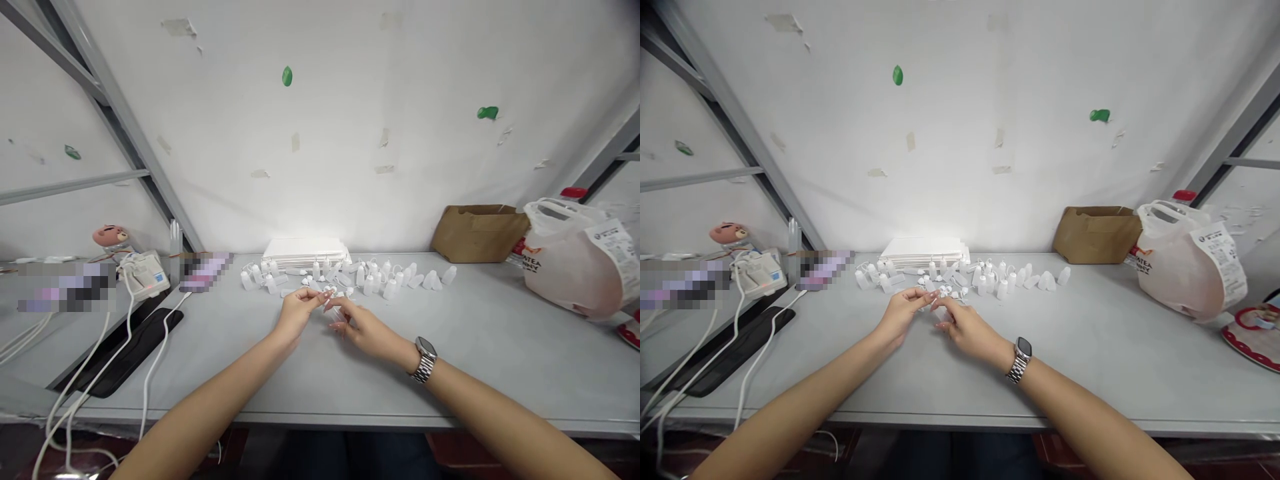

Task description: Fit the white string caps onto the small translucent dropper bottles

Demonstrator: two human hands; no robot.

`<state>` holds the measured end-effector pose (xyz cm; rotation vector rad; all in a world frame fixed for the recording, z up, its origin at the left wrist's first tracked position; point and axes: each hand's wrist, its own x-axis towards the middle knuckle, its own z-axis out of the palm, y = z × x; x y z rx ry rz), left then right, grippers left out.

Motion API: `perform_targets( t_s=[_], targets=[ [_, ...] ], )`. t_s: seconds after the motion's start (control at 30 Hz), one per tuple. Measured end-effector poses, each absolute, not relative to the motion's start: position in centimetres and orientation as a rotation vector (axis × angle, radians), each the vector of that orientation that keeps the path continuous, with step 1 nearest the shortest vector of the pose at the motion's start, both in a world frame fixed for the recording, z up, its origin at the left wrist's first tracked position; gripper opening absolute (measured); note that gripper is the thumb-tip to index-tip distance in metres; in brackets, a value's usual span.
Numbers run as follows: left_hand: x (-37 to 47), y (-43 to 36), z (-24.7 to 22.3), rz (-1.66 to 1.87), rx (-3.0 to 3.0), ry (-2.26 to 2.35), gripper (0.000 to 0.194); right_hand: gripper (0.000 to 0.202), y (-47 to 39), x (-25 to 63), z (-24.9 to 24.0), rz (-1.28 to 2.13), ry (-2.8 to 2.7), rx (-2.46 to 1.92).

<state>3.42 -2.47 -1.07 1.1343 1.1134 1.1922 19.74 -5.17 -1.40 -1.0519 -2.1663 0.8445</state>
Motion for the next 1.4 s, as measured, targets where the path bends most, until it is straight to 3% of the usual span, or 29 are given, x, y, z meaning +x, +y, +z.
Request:
perform_targets(
  t_s=[0.2,0.33,0.5,0.7,0.83,1.2,1.4],
  targets=[
    [3.3,-2.4,-0.9,1.220,1.144,1.080,0.021,0.032,-5.3,19.7,-1.3,0.852,-2.099,-1.051],
    [3.1,-2.1,-0.9,1.272,1.085,1.034,0.022,0.040,-5.3,19.5,-1.1,0.937,-1.881,-1.093],
    [3.2,-2.0,-1.0,1.302,1.075,0.976,0.021,0.025,-5.3,19.1,-1.0,0.988,-1.610,-1.164],
    [3.3,-2.3,-0.3,1.255,1.118,0.845,0.022,0.030,-5.2,19.1,-0.2,1.518,-1.374,-0.903],
    [3.4,-2.4,-0.1,1.300,1.133,0.853,0.021,0.036,-4.9,19.2,-0.1,1.671,-1.257,-0.835],
    [3.1,-2.1,-0.2,1.312,1.090,0.858,0.016,0.027,-4.8,19.2,-0.3,1.254,-1.518,-1.108],
    [3.2,-2.1,-0.8,1.318,1.062,0.948,0.017,0.036,-5.5,19.3,-0.7,0.634,-1.896,-1.072]
  ],
)
